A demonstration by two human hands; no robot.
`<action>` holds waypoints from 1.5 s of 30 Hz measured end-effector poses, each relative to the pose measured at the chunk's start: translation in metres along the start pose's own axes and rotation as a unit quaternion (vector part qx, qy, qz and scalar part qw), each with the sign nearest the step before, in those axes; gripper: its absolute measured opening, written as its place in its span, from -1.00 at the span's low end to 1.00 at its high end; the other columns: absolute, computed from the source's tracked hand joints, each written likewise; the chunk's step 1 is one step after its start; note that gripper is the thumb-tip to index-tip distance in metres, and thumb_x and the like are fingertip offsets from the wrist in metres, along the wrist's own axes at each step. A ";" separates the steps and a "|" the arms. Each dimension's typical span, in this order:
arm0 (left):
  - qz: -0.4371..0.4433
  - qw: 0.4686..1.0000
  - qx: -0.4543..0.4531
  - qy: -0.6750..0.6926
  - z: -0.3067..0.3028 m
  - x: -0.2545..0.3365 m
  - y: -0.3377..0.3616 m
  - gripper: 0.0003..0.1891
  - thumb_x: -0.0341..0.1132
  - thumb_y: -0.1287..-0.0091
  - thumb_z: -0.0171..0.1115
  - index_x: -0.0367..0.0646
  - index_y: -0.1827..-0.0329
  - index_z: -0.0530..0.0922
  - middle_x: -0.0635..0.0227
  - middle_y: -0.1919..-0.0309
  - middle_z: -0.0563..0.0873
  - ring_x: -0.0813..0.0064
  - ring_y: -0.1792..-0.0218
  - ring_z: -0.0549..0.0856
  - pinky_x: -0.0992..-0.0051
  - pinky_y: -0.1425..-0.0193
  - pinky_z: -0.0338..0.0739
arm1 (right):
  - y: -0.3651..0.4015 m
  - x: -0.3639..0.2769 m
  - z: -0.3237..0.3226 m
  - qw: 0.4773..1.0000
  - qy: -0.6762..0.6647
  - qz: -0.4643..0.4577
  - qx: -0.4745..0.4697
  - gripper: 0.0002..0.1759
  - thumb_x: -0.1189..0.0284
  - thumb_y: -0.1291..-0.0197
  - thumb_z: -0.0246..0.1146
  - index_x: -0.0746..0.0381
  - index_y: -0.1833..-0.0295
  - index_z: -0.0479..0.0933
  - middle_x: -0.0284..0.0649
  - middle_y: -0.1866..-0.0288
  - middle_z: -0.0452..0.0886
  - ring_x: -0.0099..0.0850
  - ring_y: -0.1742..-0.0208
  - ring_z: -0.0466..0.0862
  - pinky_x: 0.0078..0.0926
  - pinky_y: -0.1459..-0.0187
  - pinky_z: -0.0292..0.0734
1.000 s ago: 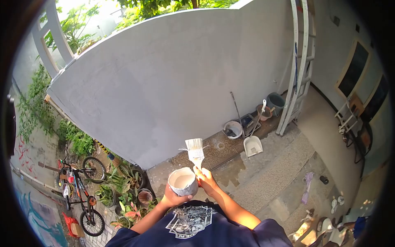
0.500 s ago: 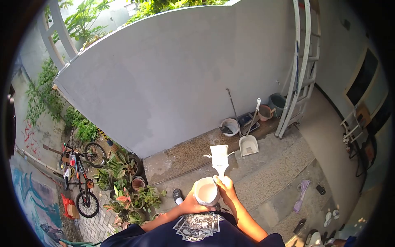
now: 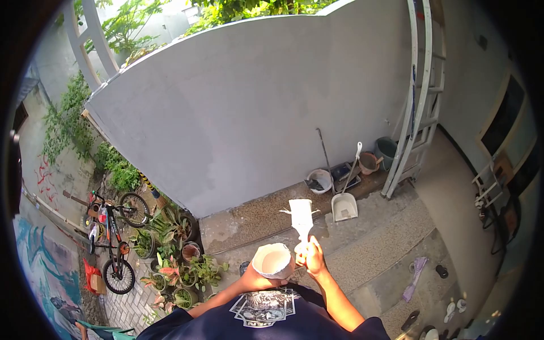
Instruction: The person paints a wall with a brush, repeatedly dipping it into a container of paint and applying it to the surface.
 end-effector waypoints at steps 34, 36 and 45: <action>0.059 0.998 0.001 0.029 0.025 0.061 -0.055 -0.07 -0.32 0.15 0.67 -0.17 -0.37 0.35 0.26 -0.21 0.54 0.39 -0.26 0.52 0.32 -0.40 0.38 | 0.116 -0.268 0.025 0.838 0.186 -0.513 0.006 -0.65 0.20 -0.57 -0.06 0.20 -0.24 0.22 0.13 -0.04 0.58 -0.36 0.34 0.74 -0.53 0.30 0.72; 0.090 0.996 0.008 0.006 0.023 0.069 -0.059 -0.08 -0.31 0.14 0.66 -0.18 -0.36 0.37 0.24 -0.22 0.51 0.37 -0.26 0.51 0.32 -0.39 0.38 | 0.117 -0.272 0.040 0.828 0.210 -0.516 -0.067 -0.66 0.20 -0.55 -0.02 0.20 -0.20 0.23 0.13 -0.03 0.59 -0.28 0.33 0.74 -0.47 0.31 0.74; 0.137 0.988 0.040 -0.062 0.019 0.103 -0.061 -0.13 -0.36 0.14 0.58 -0.20 -0.34 0.36 0.19 -0.18 0.54 0.30 -0.23 0.56 0.32 -0.37 0.44 | 0.133 -0.281 0.117 0.806 0.305 -0.440 -0.252 -0.67 0.23 -0.42 0.20 0.26 -0.05 0.41 0.03 0.12 0.65 -0.27 0.22 0.76 -0.40 0.30 0.77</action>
Point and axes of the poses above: each hand's wrist, its own y-axis away from the middle knuckle, its own z-axis out of the palm, x = y × z, the point moved 5 cm from there along -y, towards the middle knuckle
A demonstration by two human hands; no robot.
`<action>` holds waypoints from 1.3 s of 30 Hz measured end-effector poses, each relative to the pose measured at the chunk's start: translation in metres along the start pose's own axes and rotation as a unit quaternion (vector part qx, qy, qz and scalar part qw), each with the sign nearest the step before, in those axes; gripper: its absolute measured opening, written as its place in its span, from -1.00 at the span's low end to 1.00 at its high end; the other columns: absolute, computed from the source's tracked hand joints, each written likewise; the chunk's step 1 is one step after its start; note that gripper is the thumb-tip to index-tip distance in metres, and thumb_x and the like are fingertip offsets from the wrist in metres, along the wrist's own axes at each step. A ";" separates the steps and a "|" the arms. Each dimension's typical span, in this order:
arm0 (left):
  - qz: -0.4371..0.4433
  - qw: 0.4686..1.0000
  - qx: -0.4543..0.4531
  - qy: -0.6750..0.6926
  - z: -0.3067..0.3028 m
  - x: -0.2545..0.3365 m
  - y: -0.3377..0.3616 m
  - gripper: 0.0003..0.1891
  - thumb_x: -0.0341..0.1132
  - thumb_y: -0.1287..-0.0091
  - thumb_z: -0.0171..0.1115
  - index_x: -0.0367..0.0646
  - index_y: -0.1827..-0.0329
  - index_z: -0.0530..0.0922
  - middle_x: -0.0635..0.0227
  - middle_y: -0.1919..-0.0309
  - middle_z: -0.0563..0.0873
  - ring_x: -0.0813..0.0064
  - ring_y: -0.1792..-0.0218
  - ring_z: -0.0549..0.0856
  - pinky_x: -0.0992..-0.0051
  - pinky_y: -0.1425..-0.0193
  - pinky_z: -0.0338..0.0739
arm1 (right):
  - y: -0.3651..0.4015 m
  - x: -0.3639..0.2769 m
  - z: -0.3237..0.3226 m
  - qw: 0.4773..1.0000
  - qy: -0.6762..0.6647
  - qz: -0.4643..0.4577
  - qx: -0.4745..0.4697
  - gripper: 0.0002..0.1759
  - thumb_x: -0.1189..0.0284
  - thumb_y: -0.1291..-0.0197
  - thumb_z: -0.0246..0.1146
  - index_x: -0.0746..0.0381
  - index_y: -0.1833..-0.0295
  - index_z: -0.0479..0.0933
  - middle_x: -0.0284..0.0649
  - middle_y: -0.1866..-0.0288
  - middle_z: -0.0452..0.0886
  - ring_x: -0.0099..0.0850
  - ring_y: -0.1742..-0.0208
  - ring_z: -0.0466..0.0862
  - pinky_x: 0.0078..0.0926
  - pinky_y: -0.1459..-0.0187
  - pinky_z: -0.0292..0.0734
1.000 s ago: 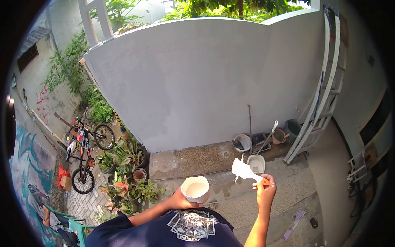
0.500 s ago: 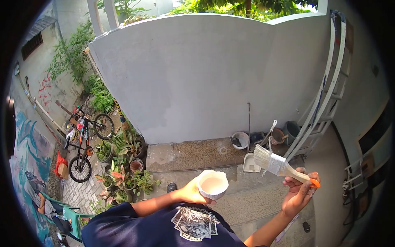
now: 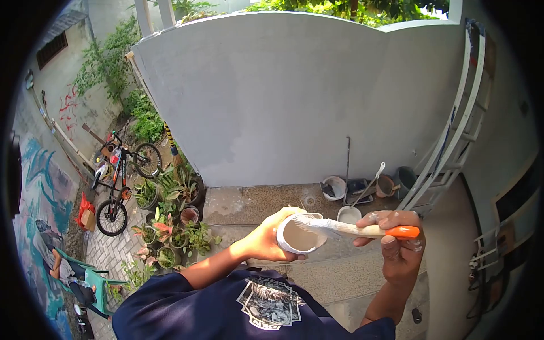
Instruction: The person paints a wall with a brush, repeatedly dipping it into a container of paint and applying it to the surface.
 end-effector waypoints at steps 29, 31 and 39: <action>-0.002 0.998 0.012 -0.066 -0.030 0.057 -0.016 -0.12 -0.27 0.14 0.66 -0.21 -0.32 0.39 0.23 -0.15 0.56 0.33 -0.20 0.58 0.31 -0.33 0.45 | -0.089 -0.012 0.085 0.950 0.133 0.013 -0.282 -0.81 0.44 -0.35 0.27 0.25 -0.01 0.48 -0.16 0.40 0.60 -0.35 0.41 0.62 -0.47 0.32 0.47; 0.001 0.996 0.006 -0.085 -0.033 0.060 -0.018 -0.13 -0.29 0.14 0.66 -0.22 -0.30 0.41 0.24 -0.15 0.54 0.34 -0.18 0.57 0.32 -0.33 0.45 | -0.091 -0.012 0.087 0.947 0.145 0.006 -0.287 -0.81 0.44 -0.35 0.27 0.24 0.00 0.48 -0.17 0.41 0.60 -0.38 0.43 0.61 -0.49 0.34 0.46; -0.017 0.998 0.004 -0.067 -0.037 0.062 -0.017 -0.14 -0.31 0.16 0.66 -0.22 -0.28 0.42 0.23 -0.15 0.52 0.34 -0.18 0.56 0.32 -0.32 0.44 | -0.099 -0.016 0.086 0.950 0.148 0.005 -0.275 -0.85 0.44 -0.36 0.26 0.23 0.05 0.48 -0.22 0.48 0.57 -0.46 0.50 0.56 -0.51 0.41 0.42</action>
Point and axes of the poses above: each hand's wrist, its own y-axis away from the middle knuckle, its own z-axis out of the palm, x = y × z, the point moved 5 cm from there along -y, towards the middle knuckle
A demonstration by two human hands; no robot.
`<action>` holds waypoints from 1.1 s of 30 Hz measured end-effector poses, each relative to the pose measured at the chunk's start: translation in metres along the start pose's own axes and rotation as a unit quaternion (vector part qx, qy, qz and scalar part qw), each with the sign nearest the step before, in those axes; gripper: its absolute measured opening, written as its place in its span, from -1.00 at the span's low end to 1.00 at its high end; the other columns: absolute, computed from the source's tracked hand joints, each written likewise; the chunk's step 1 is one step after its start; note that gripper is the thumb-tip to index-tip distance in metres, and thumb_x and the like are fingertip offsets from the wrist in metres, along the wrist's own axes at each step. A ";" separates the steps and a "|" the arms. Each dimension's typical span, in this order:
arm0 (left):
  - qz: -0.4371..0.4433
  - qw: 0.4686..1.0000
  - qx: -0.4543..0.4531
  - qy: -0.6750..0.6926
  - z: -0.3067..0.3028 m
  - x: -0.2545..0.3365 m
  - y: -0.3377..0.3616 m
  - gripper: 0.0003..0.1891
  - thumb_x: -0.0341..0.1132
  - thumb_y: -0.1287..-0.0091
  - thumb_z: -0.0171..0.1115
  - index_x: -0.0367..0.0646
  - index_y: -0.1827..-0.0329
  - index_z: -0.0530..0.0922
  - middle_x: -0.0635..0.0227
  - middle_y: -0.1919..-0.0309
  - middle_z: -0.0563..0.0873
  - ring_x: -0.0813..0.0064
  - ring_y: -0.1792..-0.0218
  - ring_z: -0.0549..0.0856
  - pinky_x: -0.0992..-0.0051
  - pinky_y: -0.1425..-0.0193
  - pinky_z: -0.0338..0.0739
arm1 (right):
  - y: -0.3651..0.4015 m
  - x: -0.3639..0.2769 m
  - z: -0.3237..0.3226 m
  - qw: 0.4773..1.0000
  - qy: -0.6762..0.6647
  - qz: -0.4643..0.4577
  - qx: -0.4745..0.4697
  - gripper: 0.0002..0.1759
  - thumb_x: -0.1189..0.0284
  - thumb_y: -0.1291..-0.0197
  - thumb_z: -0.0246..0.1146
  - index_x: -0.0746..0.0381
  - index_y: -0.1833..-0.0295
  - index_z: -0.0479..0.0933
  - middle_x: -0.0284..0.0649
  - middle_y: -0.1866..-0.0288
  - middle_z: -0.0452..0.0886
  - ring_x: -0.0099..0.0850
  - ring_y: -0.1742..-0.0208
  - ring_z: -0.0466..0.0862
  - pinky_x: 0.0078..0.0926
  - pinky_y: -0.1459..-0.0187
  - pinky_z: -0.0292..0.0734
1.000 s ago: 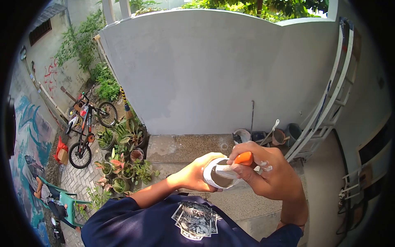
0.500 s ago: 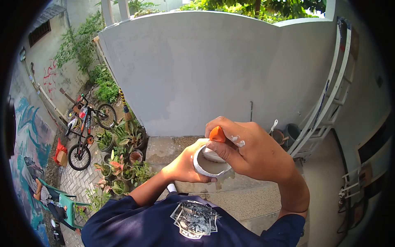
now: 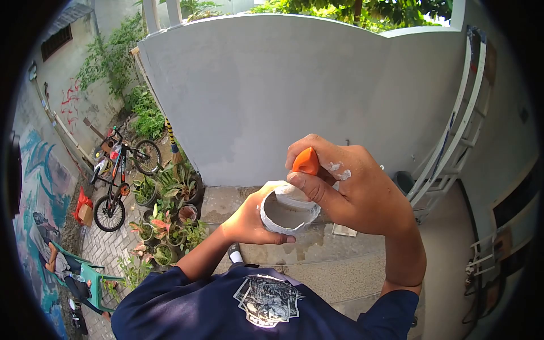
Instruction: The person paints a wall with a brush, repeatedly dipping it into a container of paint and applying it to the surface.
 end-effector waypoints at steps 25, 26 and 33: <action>0.007 0.999 -0.033 -0.010 -0.006 0.008 -0.002 -0.04 -0.13 0.13 0.69 -0.28 -0.35 0.37 0.17 -0.17 0.59 0.34 -0.20 0.59 0.31 -0.34 0.43 | 0.002 -0.034 -0.015 0.978 0.083 -0.182 0.060 -0.81 0.50 -0.26 0.34 0.26 0.06 0.52 -0.28 0.38 0.59 -0.47 0.48 0.59 -0.56 0.40 0.50; 0.015 0.999 -0.027 -0.013 -0.008 0.009 -0.002 -0.04 -0.13 0.13 0.69 -0.28 -0.35 0.37 0.18 -0.17 0.60 0.35 -0.19 0.59 0.32 -0.33 0.43 | 0.003 -0.038 -0.015 0.974 0.094 -0.200 0.057 -0.81 0.49 -0.25 0.35 0.26 0.08 0.53 -0.27 0.37 0.60 -0.45 0.47 0.60 -0.56 0.40 0.51; 0.024 0.999 -0.029 -0.004 -0.010 0.015 -0.001 -0.02 -0.18 0.14 0.70 -0.27 -0.37 0.34 0.20 -0.18 0.61 0.37 -0.19 0.60 0.33 -0.33 0.44 | 0.016 -0.044 -0.012 0.955 0.125 -0.264 0.055 -0.68 0.36 -0.19 0.42 0.32 0.06 0.56 -0.14 0.30 0.70 -0.21 0.29 0.80 -0.34 0.27 0.73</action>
Point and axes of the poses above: each hand's wrist, its own y-axis away from the middle knuckle, its own z-axis out of the palm, x = y × z, the point moved 5 cm from there along -y, towards the middle knuckle
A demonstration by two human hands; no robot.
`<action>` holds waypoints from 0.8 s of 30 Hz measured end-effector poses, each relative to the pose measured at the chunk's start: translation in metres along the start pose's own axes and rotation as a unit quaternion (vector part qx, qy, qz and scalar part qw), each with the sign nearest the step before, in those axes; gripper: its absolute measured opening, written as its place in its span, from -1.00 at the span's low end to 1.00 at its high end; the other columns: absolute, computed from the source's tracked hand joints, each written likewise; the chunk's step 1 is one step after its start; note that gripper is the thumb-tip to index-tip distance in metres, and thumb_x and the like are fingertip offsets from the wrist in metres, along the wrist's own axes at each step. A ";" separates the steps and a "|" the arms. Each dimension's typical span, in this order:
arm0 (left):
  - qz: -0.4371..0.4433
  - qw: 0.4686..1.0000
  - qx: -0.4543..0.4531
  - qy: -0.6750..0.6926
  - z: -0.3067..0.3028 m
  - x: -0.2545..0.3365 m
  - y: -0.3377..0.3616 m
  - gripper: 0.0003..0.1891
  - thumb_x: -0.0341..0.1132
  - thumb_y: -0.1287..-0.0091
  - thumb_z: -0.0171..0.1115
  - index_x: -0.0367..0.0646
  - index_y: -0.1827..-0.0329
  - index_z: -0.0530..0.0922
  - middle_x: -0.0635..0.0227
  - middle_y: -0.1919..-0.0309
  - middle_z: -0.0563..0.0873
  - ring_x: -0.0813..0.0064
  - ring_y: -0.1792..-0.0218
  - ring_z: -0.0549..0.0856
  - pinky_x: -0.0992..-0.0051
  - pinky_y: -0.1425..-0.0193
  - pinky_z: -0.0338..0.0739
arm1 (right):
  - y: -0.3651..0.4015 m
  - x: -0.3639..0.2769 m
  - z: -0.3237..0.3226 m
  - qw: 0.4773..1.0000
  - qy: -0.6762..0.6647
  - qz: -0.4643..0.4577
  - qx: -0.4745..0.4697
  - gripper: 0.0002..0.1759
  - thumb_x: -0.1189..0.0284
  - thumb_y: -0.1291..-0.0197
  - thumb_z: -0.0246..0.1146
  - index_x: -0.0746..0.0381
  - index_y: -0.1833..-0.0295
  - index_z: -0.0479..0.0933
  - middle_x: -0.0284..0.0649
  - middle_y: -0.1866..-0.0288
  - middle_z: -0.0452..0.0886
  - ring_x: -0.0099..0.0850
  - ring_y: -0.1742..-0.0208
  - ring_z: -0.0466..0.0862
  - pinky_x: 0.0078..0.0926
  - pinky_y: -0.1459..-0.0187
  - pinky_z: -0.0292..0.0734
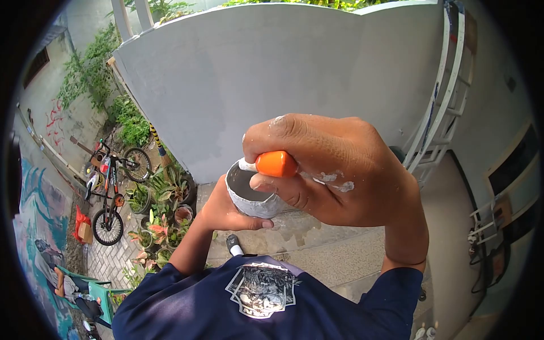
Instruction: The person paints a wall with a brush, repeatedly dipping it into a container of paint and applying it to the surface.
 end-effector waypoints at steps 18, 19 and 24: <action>-0.003 0.998 0.022 0.056 -0.004 -0.001 -0.007 -0.11 -0.23 0.11 0.64 -0.30 -0.34 0.39 0.18 -0.17 0.63 0.38 -0.18 0.62 0.35 -0.32 0.45 | 0.018 -0.025 0.024 0.982 0.151 -0.112 0.007 -0.75 0.42 -0.01 0.41 0.19 0.17 0.57 -0.25 0.29 0.68 -0.49 0.49 0.66 -0.58 0.51 0.56; 0.003 0.999 0.020 0.035 -0.004 -0.002 -0.006 -0.10 -0.22 0.12 0.65 -0.30 -0.34 0.39 0.17 -0.17 0.63 0.37 -0.18 0.62 0.35 -0.31 0.45 | 0.020 -0.025 0.024 0.981 0.153 -0.118 0.016 -0.73 0.42 0.00 0.42 0.19 0.17 0.56 -0.23 0.29 0.68 -0.48 0.49 0.67 -0.58 0.51 0.56; 0.019 0.999 0.021 -0.017 -0.007 0.000 -0.007 -0.08 -0.17 0.14 0.65 -0.29 -0.33 0.41 0.14 -0.17 0.63 0.29 -0.19 0.63 0.32 -0.33 0.45 | 0.028 -0.027 0.019 0.985 0.133 -0.104 0.033 -0.73 0.44 -0.02 0.44 0.19 0.18 0.53 -0.12 0.27 0.71 -0.45 0.50 0.68 -0.59 0.51 0.60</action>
Point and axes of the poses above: each hand's wrist, its own y-axis away from the middle knuckle, its own z-axis out of the palm, x = y × z, the point moved 5 cm from there along -y, towards the middle knuckle
